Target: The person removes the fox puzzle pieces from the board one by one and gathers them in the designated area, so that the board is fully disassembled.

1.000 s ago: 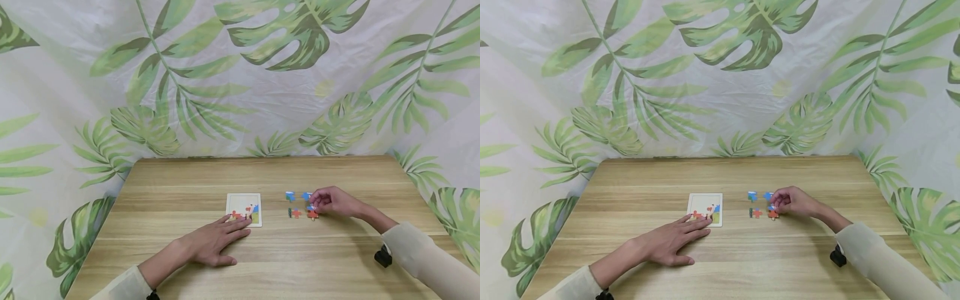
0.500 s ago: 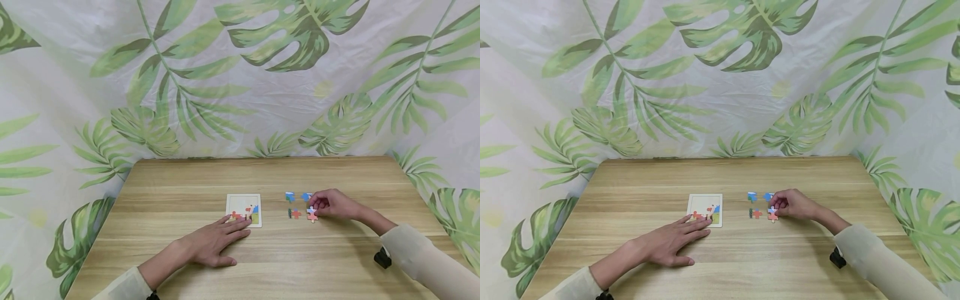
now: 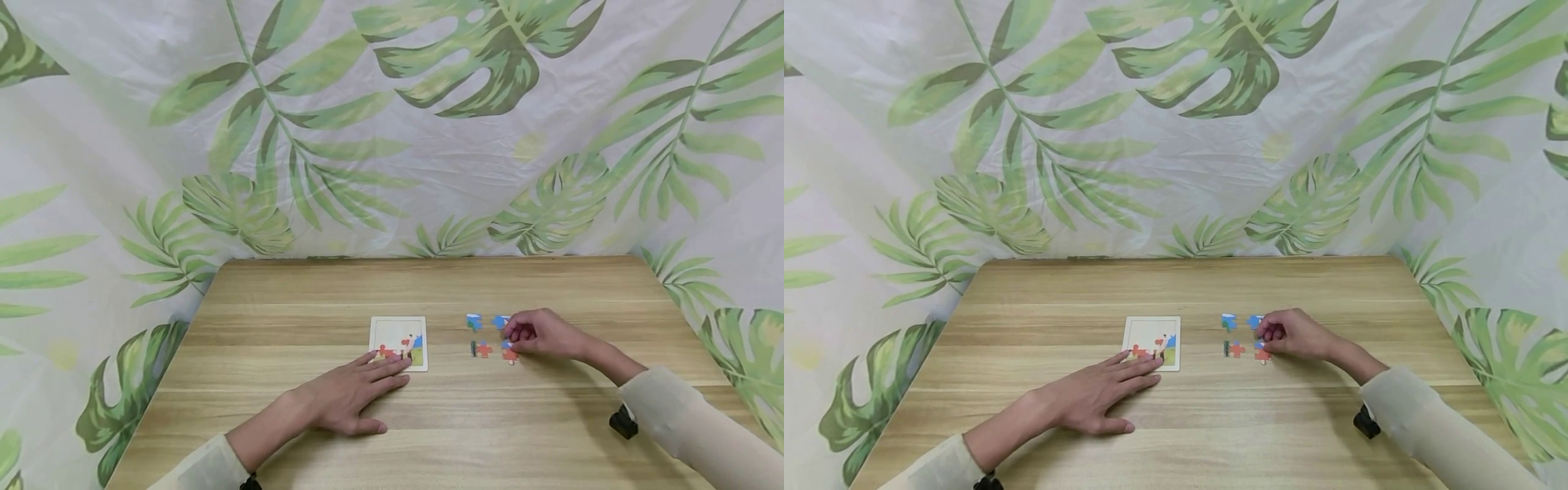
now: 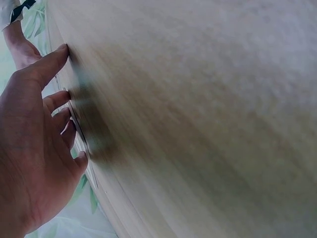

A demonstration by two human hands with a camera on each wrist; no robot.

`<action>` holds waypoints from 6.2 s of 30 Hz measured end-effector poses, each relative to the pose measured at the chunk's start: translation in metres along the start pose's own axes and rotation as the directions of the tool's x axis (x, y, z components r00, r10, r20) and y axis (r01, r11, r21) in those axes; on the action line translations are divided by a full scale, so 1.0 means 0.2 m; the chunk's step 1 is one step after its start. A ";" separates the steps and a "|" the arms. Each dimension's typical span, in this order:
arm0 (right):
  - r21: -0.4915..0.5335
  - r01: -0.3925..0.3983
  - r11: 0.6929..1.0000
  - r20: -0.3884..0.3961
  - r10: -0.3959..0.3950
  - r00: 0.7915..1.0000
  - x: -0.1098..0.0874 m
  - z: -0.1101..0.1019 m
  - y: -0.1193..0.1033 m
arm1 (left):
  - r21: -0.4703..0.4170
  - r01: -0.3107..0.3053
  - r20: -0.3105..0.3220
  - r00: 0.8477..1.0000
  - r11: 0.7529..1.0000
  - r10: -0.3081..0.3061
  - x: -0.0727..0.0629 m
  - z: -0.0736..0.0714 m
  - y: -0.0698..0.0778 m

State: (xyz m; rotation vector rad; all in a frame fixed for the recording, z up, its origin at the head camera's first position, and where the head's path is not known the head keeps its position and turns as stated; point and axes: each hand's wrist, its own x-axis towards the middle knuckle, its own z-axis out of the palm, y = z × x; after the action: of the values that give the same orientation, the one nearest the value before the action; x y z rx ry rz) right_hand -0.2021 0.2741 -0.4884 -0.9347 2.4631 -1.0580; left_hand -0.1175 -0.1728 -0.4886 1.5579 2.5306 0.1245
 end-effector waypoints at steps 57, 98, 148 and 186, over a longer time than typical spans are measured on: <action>-0.059 0.190 0.980 0.168 -0.178 0.970 0.65 0.29 -0.42 | -0.029 0.008 0.004 1.000 1.000 -0.007 -0.01 0.02 0.00; -0.125 0.257 0.958 0.189 -0.231 0.954 0.73 0.37 -0.38 | 0.045 0.073 0.052 0.996 0.996 -0.075 0.04 -0.04 0.03; 0.218 0.030 0.976 0.152 -0.064 0.986 0.70 0.38 -0.37 | -0.008 0.044 0.032 0.999 0.999 -0.044 0.07 -0.04 0.03; 0.274 -0.062 0.960 0.106 0.034 0.994 0.32 0.08 -0.21 | -0.014 0.031 0.021 0.999 0.999 -0.030 0.05 -0.02 0.02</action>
State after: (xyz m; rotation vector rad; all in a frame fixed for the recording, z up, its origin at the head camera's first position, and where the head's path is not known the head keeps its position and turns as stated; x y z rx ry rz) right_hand -0.2222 0.2011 -0.4700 -0.8144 2.1733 -1.2656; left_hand -0.1193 -0.1615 -0.4859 1.5067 2.5303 0.1218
